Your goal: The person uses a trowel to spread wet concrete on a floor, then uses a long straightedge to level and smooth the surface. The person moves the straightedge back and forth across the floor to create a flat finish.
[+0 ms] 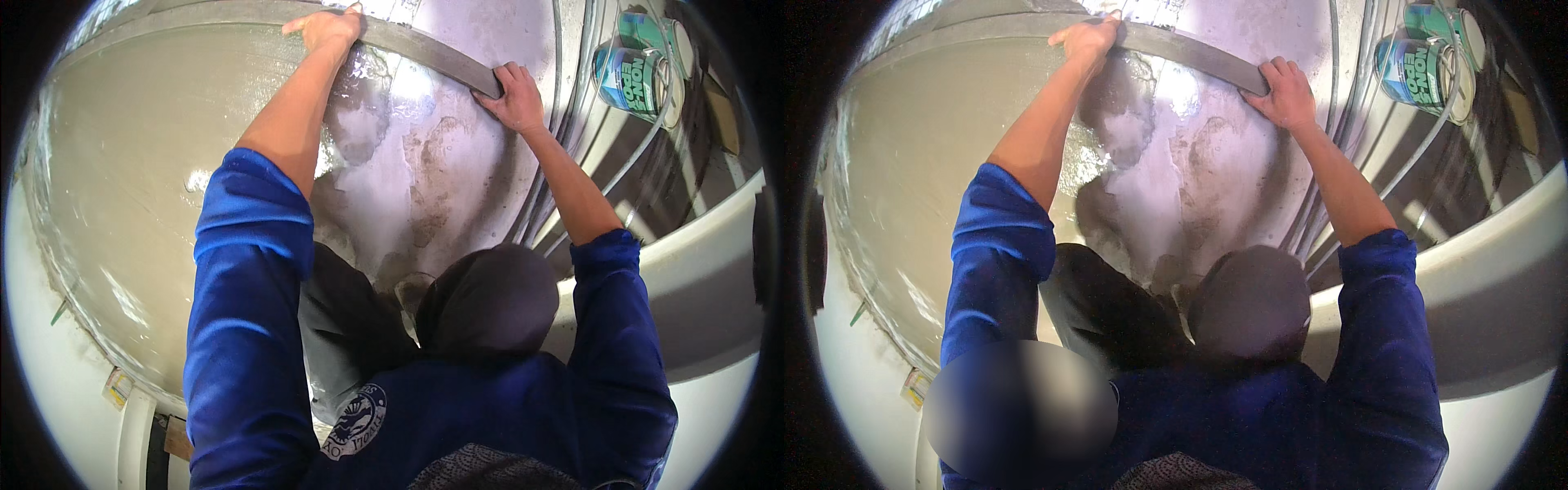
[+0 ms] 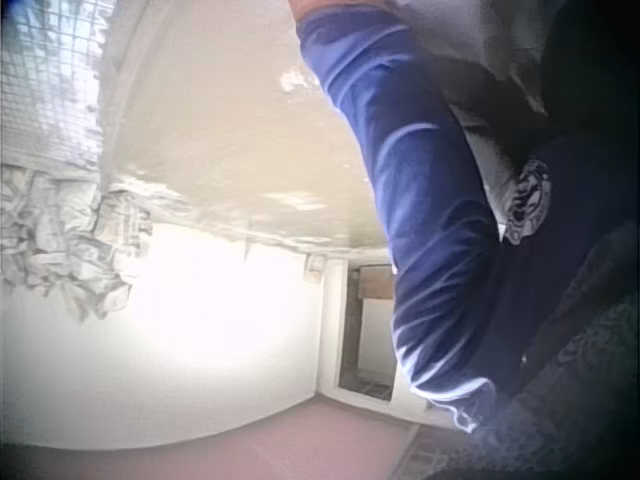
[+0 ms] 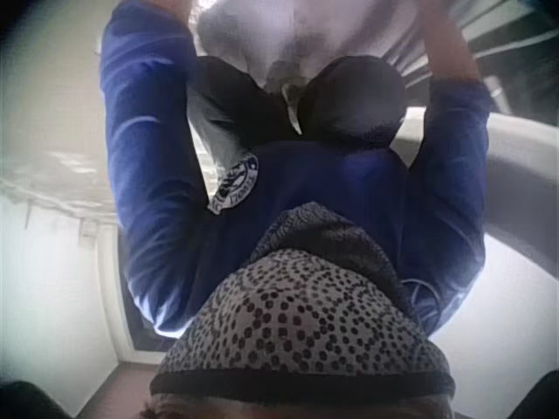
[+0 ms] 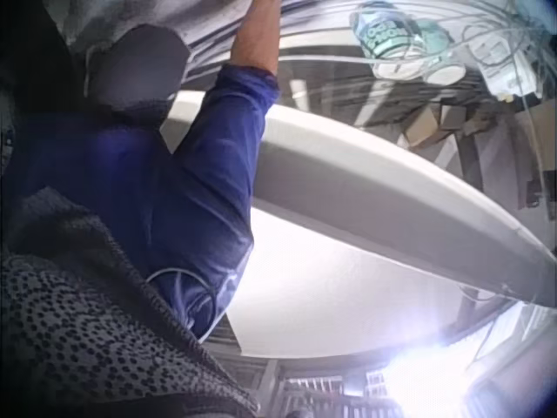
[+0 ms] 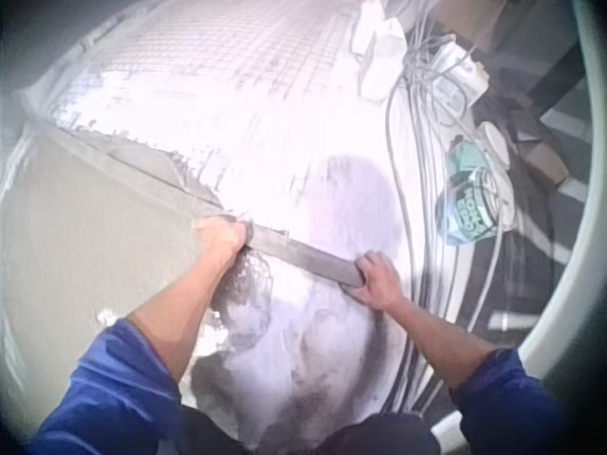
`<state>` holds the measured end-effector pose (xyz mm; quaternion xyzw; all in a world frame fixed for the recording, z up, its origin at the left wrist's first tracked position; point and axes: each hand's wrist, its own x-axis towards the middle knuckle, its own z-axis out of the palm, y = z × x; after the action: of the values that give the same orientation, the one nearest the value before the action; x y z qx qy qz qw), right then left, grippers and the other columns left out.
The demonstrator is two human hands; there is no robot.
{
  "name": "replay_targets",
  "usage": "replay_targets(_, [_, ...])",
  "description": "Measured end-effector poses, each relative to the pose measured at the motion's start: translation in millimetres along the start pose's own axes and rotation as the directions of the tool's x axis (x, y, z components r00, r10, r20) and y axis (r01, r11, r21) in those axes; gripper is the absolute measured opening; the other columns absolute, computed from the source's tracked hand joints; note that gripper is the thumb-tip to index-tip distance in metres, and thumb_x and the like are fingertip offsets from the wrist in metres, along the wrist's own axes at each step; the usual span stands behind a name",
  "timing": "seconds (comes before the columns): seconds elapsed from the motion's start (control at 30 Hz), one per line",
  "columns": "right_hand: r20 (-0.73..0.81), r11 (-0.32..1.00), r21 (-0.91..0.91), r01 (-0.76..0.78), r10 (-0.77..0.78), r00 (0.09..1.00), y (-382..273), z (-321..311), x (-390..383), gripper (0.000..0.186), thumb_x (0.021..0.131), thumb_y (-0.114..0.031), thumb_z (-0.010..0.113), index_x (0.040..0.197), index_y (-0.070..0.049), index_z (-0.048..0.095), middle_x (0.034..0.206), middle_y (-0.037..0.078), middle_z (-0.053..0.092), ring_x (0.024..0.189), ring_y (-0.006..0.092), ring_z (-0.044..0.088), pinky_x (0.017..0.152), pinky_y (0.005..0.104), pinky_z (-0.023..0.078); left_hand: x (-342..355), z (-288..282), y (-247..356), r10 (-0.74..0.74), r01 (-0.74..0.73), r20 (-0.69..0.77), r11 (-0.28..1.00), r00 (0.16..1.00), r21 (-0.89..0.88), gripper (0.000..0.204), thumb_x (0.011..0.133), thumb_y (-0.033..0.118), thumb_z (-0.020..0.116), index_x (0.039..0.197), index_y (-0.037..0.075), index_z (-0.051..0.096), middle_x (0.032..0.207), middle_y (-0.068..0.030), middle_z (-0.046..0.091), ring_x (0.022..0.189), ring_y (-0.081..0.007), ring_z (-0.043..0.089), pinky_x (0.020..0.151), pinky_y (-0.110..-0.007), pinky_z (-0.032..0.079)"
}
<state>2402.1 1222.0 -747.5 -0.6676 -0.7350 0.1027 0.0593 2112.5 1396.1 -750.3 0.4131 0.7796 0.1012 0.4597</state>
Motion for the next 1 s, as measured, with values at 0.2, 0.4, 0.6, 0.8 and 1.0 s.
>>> replay_targets(0.2, [0.126, 0.997, -0.01, -0.077, 0.078, 0.989, -2.2, -7.5, 2.3, 0.049, 0.071, -0.034, 0.082, 0.106, -0.007, 0.06, 0.106, 0.014, 0.055, 0.101, 0.0353, 0.053, 0.088, 0.0463, 0.046, 7.7, 2.7, -2.0, 0.144, -0.137, -0.026, 0.975, 0.989, 0.175, 0.108, 0.086, 0.053, 0.065, 0.142, -0.026, 0.017, 0.139, -0.0402, 0.046, 0.138, -0.0389, 0.045, 0.121, -0.036, 0.022])
replay_targets(0.4, [0.24, 0.993, 0.004, -0.119, 0.115, 0.964, -2.4, -14.6, 4.9, 0.056, 0.066, -0.029, 0.083, 0.11, -0.006, 0.058, 0.11, 0.016, 0.054, 0.105, 0.0374, 0.052, 0.089, 0.0479, 0.045, 4.1, 1.2, -1.4, 0.067, -0.059, -0.057, 0.99, 0.996, 0.131, 0.124, 0.084, 0.053, 0.071, 0.141, -0.028, -0.005, 0.133, -0.0406, 0.05, 0.13, -0.0419, 0.051, 0.114, -0.037, 0.036])
replay_targets(0.6, [0.194, 0.994, 0.085, -0.067, 0.049, 0.98, -1.9, -19.8, 7.1, 0.053, 0.064, -0.026, 0.083, 0.106, -0.006, 0.058, 0.106, 0.016, 0.052, 0.103, 0.0382, 0.05, 0.087, 0.0493, 0.043, -12.3, -7.9, 12.1, -0.096, 0.096, 0.007, 0.995, 0.995, -0.02, 0.13, 0.086, 0.047, 0.074, 0.14, -0.022, -0.022, 0.128, -0.0402, 0.054, 0.12, -0.0449, 0.058, 0.105, -0.041, 0.046])
replay_targets(0.8, [0.154, 0.999, 0.049, -0.011, 0.004, 0.988, 5.9, -3.4, 7.8, 0.052, 0.065, -0.033, 0.082, 0.103, -0.008, 0.058, 0.104, 0.014, 0.054, 0.1, 0.0364, 0.052, 0.082, 0.0485, 0.043, -17.2, -10.2, 14.0, -0.108, 0.105, -0.037, 0.993, 0.994, -0.055, 0.128, 0.087, 0.043, 0.074, 0.141, -0.019, -0.024, 0.125, -0.0406, 0.055, 0.116, -0.0469, 0.059, 0.104, -0.041, 0.046])
replay_targets(1.0, [0.218, 0.994, 0.107, 0.039, -0.062, 0.974, 18.4, -1.4, 18.2, 0.053, 0.062, -0.039, 0.081, 0.098, -0.009, 0.056, 0.099, 0.012, 0.055, 0.099, 0.036, 0.055, 0.08, 0.0491, 0.045, -21.1, -9.6, 13.0, -0.126, 0.122, -0.05, 0.99, 0.991, -0.068, 0.128, 0.085, 0.045, 0.075, 0.142, -0.021, -0.02, 0.123, -0.0404, 0.056, 0.115, -0.0468, 0.06, 0.102, -0.042, 0.047])
